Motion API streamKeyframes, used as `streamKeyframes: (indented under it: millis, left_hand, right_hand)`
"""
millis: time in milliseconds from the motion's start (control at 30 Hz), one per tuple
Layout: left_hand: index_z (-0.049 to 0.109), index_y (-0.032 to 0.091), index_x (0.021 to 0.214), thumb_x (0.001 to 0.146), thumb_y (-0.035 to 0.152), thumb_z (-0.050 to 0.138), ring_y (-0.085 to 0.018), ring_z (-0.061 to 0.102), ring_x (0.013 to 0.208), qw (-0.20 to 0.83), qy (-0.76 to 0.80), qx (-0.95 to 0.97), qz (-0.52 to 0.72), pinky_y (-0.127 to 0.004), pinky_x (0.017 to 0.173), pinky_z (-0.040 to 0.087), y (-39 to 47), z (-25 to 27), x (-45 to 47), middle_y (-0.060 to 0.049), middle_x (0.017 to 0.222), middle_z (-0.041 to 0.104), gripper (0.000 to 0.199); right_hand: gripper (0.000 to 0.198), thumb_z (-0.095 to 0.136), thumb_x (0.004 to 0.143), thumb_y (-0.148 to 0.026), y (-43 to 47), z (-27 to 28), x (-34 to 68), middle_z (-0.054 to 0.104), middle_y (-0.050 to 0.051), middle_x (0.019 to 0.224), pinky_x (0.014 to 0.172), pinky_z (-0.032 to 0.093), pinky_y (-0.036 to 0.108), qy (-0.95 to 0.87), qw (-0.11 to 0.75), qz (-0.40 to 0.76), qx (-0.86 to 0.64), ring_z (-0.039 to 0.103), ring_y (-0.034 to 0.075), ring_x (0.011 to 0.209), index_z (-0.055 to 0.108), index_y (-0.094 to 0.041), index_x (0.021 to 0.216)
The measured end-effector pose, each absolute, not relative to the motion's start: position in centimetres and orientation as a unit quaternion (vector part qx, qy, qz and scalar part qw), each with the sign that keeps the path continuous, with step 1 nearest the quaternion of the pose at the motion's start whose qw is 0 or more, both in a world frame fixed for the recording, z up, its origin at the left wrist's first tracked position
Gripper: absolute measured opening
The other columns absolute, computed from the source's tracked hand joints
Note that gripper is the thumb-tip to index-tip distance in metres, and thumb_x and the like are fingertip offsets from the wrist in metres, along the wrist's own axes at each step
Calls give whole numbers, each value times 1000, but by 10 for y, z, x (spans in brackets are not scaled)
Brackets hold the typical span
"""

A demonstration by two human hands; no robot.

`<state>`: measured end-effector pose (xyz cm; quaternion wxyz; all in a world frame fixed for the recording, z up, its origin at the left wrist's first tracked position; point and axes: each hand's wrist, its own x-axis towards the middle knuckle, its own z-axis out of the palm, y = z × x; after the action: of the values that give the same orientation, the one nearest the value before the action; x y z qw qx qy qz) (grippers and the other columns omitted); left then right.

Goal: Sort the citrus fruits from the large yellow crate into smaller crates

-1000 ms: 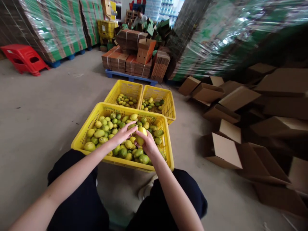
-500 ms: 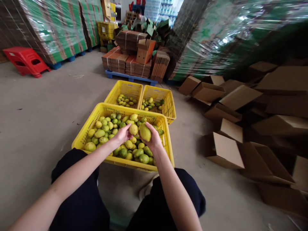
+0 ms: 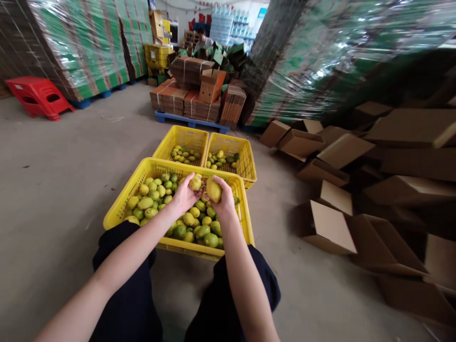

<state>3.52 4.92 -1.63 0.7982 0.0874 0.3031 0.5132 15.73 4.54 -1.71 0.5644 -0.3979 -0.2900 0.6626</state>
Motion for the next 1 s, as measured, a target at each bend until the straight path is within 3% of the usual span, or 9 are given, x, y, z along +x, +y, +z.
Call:
streamKeyframes:
  millis: [133, 233, 367, 433, 533, 600, 700, 867, 1000]
  left_hand:
    - [59, 15, 65, 88, 24, 43, -13, 53, 47, 793, 288, 89, 530, -23, 43, 43, 59, -21, 26, -2, 55, 54, 29]
    - [62, 16, 71, 85, 21, 43, -12, 52, 46, 778, 269, 71, 563, -23, 42, 42, 67, -24, 21, -1, 58, 56, 24]
    - [68, 20, 98, 85, 14, 49, -5, 50, 44, 749, 245, 97, 608, -15, 37, 35, 73, -23, 22, 2, 70, 63, 25]
    - [69, 19, 92, 89, 20, 51, -3, 44, 40, 747, 239, 115, 609, -14, 35, 31, 74, -23, 24, 3, 67, 61, 17]
    - [66, 19, 80, 93, 25, 52, -5, 54, 48, 734, 245, 117, 623, -16, 49, 48, 75, -23, 31, 2, 67, 61, 20]
    - [68, 21, 87, 94, 20, 51, -9, 68, 74, 713, 233, 102, 653, -21, 74, 57, 75, -25, 35, 2, 77, 68, 19]
    - [69, 24, 102, 96, 16, 44, -12, 68, 104, 706, 177, 54, 684, -29, 97, 54, 74, -28, 41, 1, 89, 73, 26]
    - [70, 20, 104, 95, 23, 43, -17, 68, 109, 689, 198, 31, 697, -32, 95, 55, 75, -33, 48, -4, 90, 75, 29]
    - [71, 18, 100, 87, 24, 50, -17, 71, 101, 677, 230, 34, 699, -28, 92, 54, 80, -42, 55, -5, 88, 75, 25]
  right_hand:
    - [22, 70, 73, -36, 51, -21, 145, 66, -1, 65, 38, 44, 22, -216, 553, 735, -329, 59, 13, 49, 60, -19, 83]
    - [21, 66, 77, -34, 56, -24, 137, 69, -1, 70, 44, 51, 23, -188, 569, 740, -305, 62, 13, 53, 61, -20, 92]
    - [29, 57, 80, -41, 60, -29, 133, 71, 1, 79, 38, 42, 21, -158, 606, 729, -276, 60, 14, 55, 61, -22, 101]
    - [33, 53, 80, -43, 59, -29, 135, 70, 2, 78, 35, 37, 20, -158, 612, 725, -273, 58, 14, 54, 62, -22, 103]
    - [32, 54, 78, -38, 57, -26, 140, 70, 3, 84, 37, 39, 20, -170, 632, 708, -267, 57, 13, 56, 63, -22, 105]
    - [30, 54, 80, -38, 56, -24, 142, 72, 3, 94, 44, 47, 23, -166, 670, 678, -251, 57, 13, 59, 65, -24, 104]
    - [27, 56, 82, -39, 59, -25, 140, 73, 1, 100, 69, 58, 29, -140, 724, 639, -216, 63, 14, 72, 66, -27, 103]
    - [31, 59, 78, -51, 72, -39, 124, 72, 2, 101, 98, 54, 39, -114, 750, 608, -234, 66, 20, 109, 64, -27, 97]
    - [30, 63, 73, -54, 79, -54, 115, 72, 3, 98, 100, 52, 40, -86, 762, 578, -280, 66, 19, 110, 60, -27, 86]
